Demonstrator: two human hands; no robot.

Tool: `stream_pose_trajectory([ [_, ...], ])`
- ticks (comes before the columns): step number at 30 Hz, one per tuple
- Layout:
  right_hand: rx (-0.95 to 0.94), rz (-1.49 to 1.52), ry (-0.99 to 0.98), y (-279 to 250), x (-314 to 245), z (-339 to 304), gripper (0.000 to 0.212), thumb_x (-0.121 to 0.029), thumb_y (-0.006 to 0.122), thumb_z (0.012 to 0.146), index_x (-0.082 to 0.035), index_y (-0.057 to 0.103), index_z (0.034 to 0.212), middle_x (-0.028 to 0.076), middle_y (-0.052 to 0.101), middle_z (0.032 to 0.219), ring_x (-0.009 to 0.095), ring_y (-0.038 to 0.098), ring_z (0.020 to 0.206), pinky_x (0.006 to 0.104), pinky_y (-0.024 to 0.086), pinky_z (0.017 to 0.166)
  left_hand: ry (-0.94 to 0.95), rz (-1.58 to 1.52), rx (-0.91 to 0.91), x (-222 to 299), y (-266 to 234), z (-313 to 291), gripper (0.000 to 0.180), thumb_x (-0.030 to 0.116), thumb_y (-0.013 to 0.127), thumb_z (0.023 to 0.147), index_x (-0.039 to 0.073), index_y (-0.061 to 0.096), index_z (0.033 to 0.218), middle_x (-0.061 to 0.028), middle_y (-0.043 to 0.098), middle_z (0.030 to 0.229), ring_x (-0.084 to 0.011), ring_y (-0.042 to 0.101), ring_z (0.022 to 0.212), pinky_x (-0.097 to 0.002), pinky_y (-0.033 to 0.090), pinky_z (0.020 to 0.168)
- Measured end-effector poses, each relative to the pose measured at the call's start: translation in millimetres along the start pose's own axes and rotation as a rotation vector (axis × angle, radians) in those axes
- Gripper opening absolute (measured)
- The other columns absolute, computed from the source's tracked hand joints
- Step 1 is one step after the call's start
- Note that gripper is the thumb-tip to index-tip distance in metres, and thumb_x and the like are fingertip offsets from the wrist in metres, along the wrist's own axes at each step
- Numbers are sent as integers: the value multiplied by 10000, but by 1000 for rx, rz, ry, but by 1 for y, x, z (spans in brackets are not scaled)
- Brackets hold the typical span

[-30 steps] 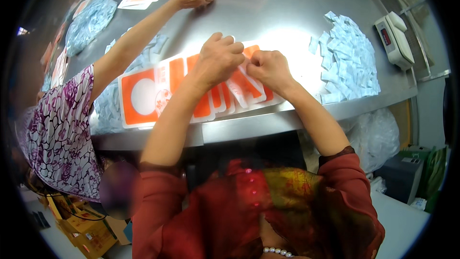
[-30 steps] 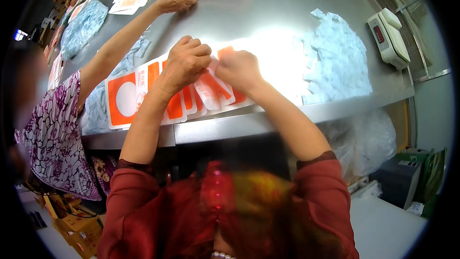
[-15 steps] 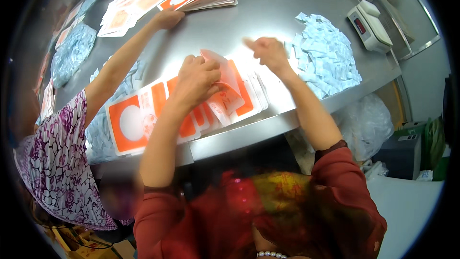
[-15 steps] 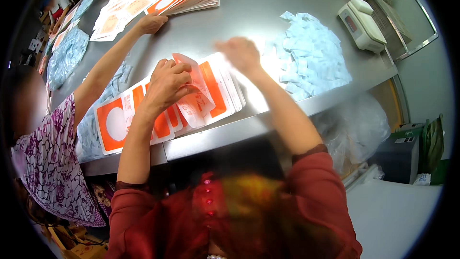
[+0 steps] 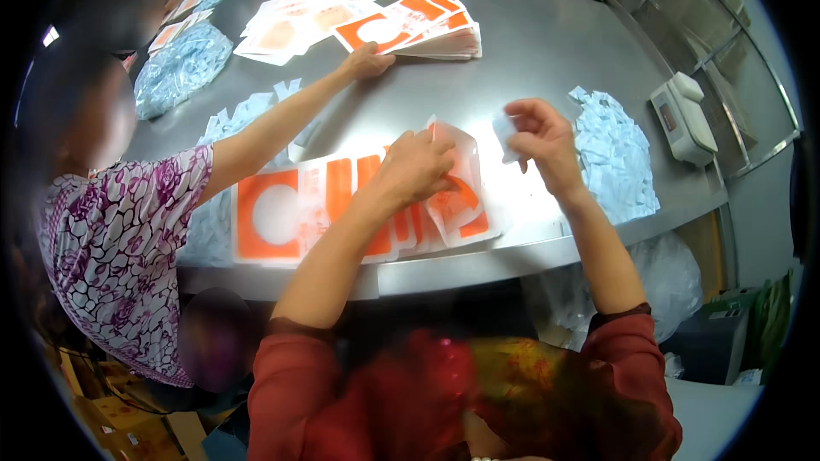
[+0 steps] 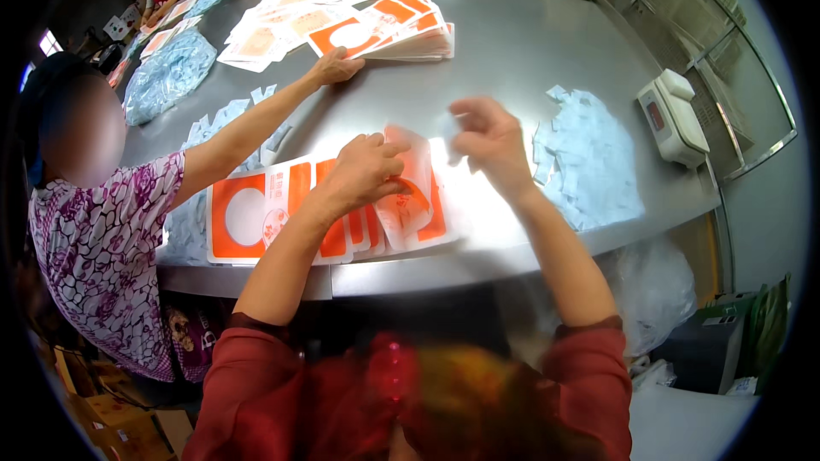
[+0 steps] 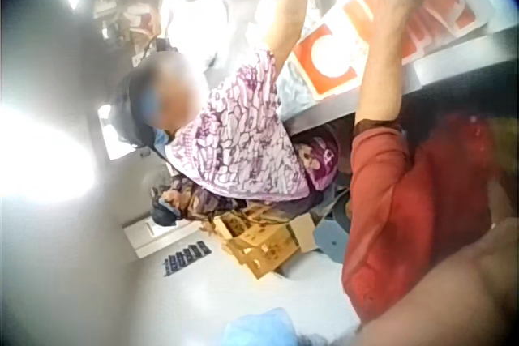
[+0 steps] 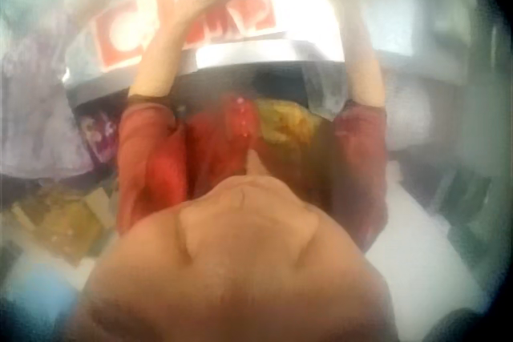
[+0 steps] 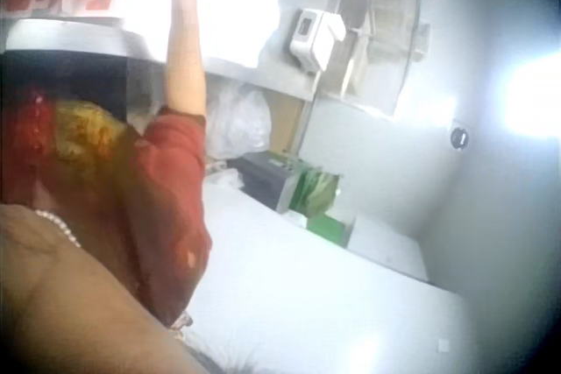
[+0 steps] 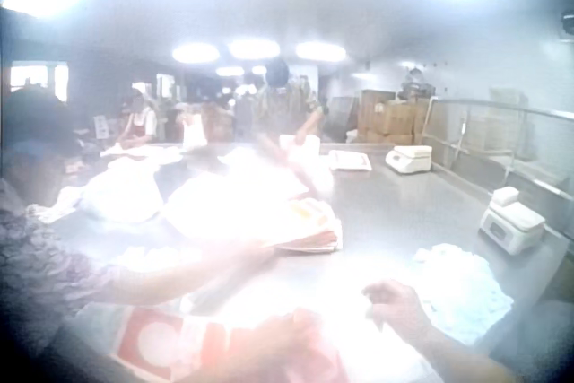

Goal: The person inserts small blue packets into orange and white plastic pouches at a metal table. They pick up a pouch, place a packet inside, and fold the top edge to seal it, repeating this process for multiple units. Other workers are visible in the background performing similar assembly tasks.

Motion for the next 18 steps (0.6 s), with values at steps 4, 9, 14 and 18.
stream_pose_trajectory([
  [4,-23,-697,-123,41,5,-6,342,-119,572,765,-18,555,1091,103,654,721,209,629,569,316,489,533,47,-58,55,7,-7,6,269,245,783,628,61,586,629,-15,619,1069,-232,524,760,-362,422,675],
  [9,-363,-1010,-77,74,14,8,220,-237,599,804,-78,670,938,168,653,723,299,640,673,374,500,627,65,-171,169,-2,-8,8,254,187,791,601,69,568,627,-3,618,1080,-239,564,756,-370,450,654],
  [14,-222,-267,114,9,20,120,320,-373,638,814,-80,676,690,26,647,634,92,552,472,207,314,405,-35,-102,90,-15,7,12,228,192,767,604,81,605,719,-29,613,1072,-249,572,770,-372,455,663],
  [18,57,-591,177,-55,78,290,401,-412,652,760,-40,669,906,98,650,884,144,614,842,285,429,564,-2,-136,71,-27,35,14,241,215,778,602,75,627,727,-47,581,989,-227,537,847,-365,426,693],
])
Point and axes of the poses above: each hand's wrist, its own z-axis towards the middle knuckle, its own y-axis out of the palm, x = y × z, the point moved 9 cm from there along z, towards the middle knuckle
